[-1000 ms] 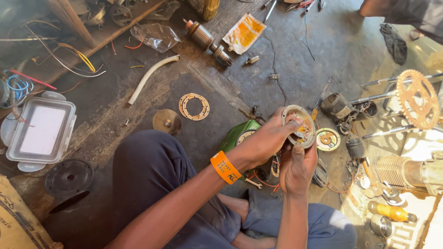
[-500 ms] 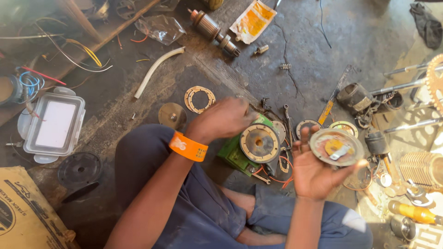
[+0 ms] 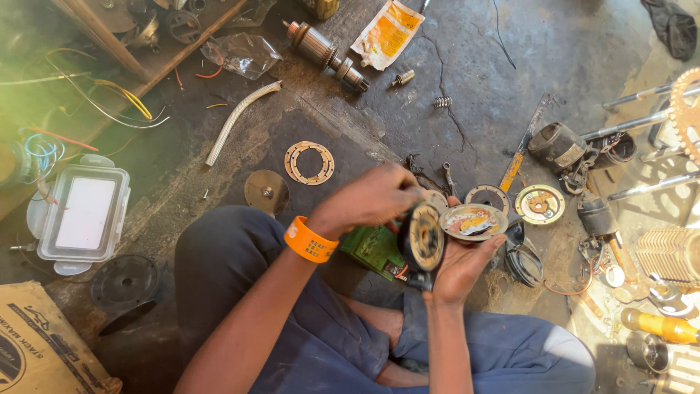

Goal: The person sits on the floor and assembles a small electric motor by hand. They place a circular metal plate onto the stator, insert a rotor, and then fit a cover plate over the assembly, pressing the components together.

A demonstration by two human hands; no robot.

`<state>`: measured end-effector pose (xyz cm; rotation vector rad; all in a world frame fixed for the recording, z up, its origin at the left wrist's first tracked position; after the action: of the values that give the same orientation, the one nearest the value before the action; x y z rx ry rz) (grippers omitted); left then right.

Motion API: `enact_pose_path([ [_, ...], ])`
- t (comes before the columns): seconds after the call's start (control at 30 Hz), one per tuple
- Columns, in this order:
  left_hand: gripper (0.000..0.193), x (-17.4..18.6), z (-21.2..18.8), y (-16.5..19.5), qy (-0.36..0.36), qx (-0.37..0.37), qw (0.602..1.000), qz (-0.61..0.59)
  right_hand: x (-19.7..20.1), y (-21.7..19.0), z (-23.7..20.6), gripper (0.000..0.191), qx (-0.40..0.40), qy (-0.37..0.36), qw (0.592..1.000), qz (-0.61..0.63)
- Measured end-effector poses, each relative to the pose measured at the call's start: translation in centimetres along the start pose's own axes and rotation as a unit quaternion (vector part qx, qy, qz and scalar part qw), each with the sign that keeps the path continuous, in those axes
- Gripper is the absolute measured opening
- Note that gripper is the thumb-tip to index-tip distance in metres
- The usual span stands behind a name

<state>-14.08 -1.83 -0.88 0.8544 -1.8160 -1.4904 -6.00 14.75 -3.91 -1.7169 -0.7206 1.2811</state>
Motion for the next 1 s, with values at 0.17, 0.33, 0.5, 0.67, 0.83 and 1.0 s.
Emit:
enact_pose_path([
  [0.17, 0.053, -2.2, 1.8, 1.4, -0.026, -0.179, 0.981, 0.072, 1.8, 1.1, 0.7, 0.078, -0.024, 0.035, 0.998, 0.036],
  [0.33, 0.062, -4.1, 2.4, 0.7, -0.030, -0.218, 0.975, -0.043, 3.8, -2.0, 1.5, 0.072, -0.001, 0.053, 0.997, 0.061],
  [0.5, 0.071, -7.3, 1.6, 0.5, -0.047, -0.170, 0.964, -0.199, 3.9, -6.0, 0.3, 0.076, 0.059, 0.046, 0.992, 0.101],
  [0.67, 0.065, -10.3, 0.9, 0.1, -0.024, -0.105, 0.954, -0.279, 3.4, -7.5, -0.2, 0.077, 0.071, 0.076, 0.995, 0.009],
  [0.83, 0.047, -10.9, 0.4, -2.1, 0.045, 0.040, 0.919, -0.389, 3.2, -7.4, 0.0, 0.071, 0.044, 0.073, 0.996, -0.036],
  [1.0, 0.042, -10.1, 0.2, -1.1, 0.051, 0.032, 0.914, -0.401, 4.9, -8.7, 0.3, 0.078, -0.045, 0.075, 0.995, 0.041],
])
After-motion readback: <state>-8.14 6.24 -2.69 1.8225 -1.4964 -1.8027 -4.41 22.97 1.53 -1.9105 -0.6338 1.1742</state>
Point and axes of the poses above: each hand's wrist, its own z-axis towards the middle knuckle, its own x-axis out of the back of the hand, y = z × x, the point moved 9 cm from there along z, towards the middle knuckle, and after that the axes turned 13 degrees about -x, right-handed, at the moved point
